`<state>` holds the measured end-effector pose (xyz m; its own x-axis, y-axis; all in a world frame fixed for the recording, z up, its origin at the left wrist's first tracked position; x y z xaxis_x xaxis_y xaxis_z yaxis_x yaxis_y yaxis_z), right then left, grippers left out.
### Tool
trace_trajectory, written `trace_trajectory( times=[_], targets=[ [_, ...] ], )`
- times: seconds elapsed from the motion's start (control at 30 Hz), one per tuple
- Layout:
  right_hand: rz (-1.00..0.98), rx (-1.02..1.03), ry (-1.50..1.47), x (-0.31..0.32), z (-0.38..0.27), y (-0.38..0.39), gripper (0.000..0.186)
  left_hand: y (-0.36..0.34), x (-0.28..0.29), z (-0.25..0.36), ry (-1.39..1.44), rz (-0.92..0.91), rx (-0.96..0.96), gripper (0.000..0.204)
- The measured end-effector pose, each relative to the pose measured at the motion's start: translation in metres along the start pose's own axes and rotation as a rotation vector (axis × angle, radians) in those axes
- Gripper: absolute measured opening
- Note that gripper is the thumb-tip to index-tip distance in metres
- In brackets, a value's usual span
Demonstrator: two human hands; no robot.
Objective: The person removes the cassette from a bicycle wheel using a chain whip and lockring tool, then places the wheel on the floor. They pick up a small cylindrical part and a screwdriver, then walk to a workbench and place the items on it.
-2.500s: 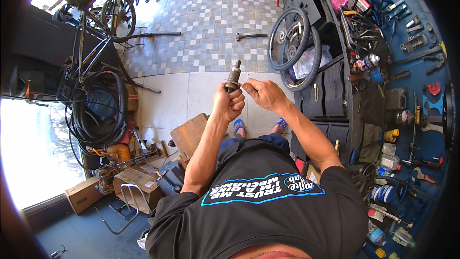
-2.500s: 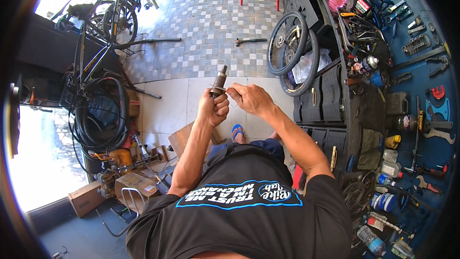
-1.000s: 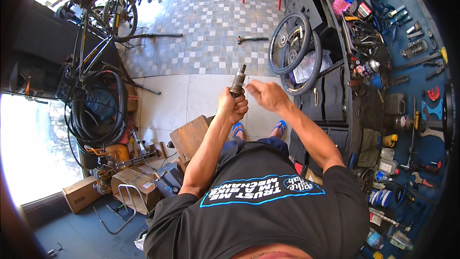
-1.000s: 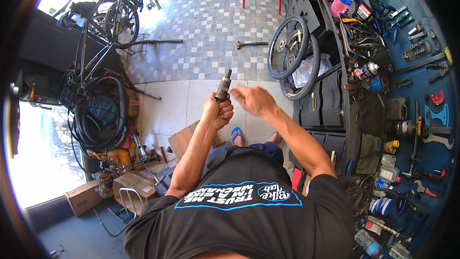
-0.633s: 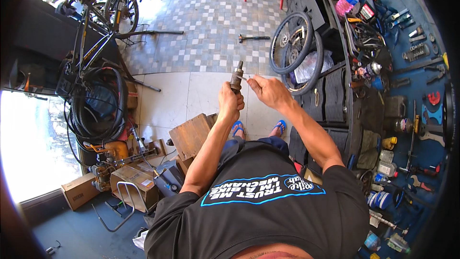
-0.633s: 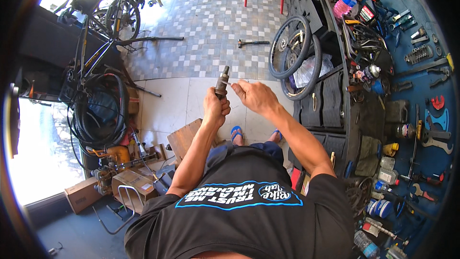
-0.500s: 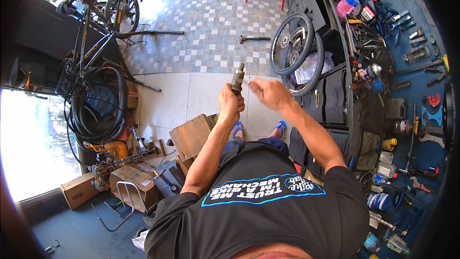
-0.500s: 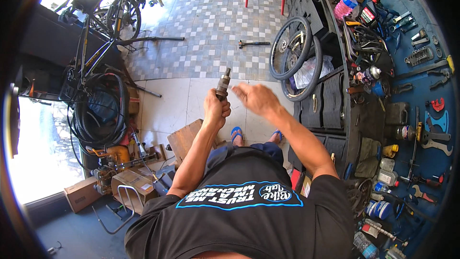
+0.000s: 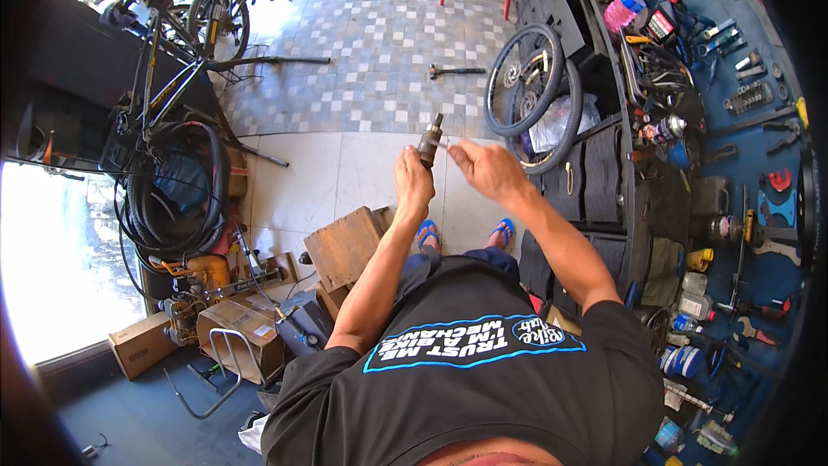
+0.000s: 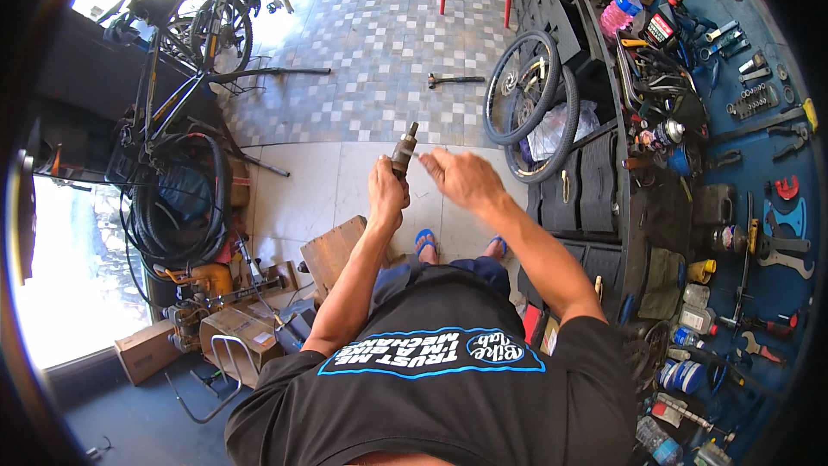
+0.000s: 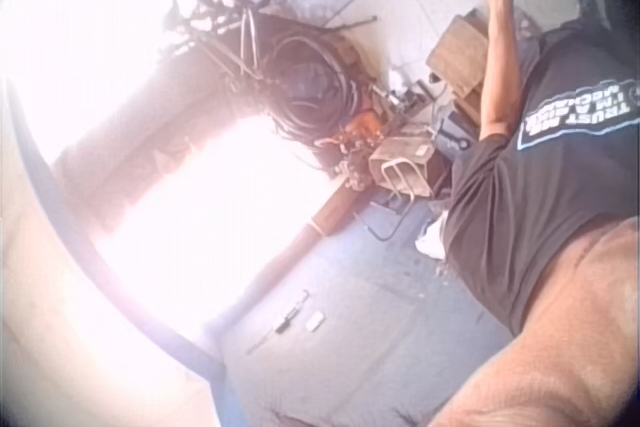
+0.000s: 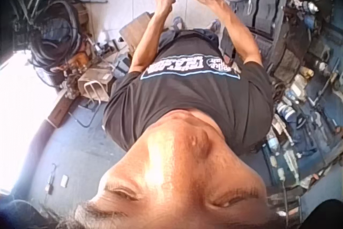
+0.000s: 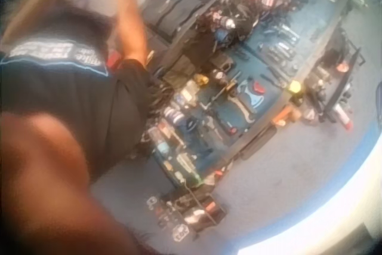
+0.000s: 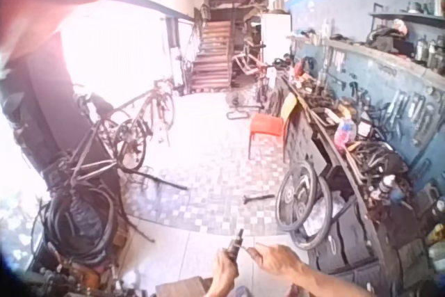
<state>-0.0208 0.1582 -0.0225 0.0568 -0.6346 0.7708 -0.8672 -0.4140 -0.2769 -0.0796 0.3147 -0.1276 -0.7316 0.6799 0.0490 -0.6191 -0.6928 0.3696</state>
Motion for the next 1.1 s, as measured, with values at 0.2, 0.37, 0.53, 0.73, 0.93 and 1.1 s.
trace_trajectory(
  times=[0.2, 0.37, 0.53, 0.73, 0.93, 1.1],
  targets=[
    [-0.027, 0.0, 0.039, -0.003, 0.003, 0.007, 0.052, 0.008, 0.003, 0.021, -0.219, 0.035, -0.228, 0.048],
    [0.044, 0.027, 0.05, -0.005, 0.001, 0.003, 0.053, 0.006, 0.005, 0.02, -0.207, 0.075, -0.391, 0.046],
    [-0.006, 0.036, 0.06, -0.007, -0.009, 0.011, 0.053, 0.007, 0.005, 0.029, -0.273, 0.095, -0.441, 0.045],
    [-0.059, 0.033, 0.161, -0.002, -0.01, 0.005, 0.052, 0.012, 0.007, 0.035, -0.371, 0.119, -0.482, 0.04],
    [-0.005, 0.039, 0.146, -0.001, -0.005, 0.002, 0.049, 0.015, 0.007, 0.05, -0.4, 0.09, -0.502, 0.038],
    [-0.029, 0.032, 0.192, -0.004, -0.003, 0.004, 0.051, 0.018, 0.007, 0.049, -0.427, 0.101, -0.519, 0.037]
  ],
)
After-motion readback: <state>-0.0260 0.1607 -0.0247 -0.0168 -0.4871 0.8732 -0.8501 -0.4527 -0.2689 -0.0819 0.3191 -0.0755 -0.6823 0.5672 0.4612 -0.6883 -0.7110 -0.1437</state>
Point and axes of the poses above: each hand's wrist, its own y-axis away from the middle knuckle, its own x-axis out of the back of the hand, z = x × y, the point moved 5 cm from there along -y, towards the middle knuckle, and after that the axes turned 15 degrees about z, right-handed, at the moved point
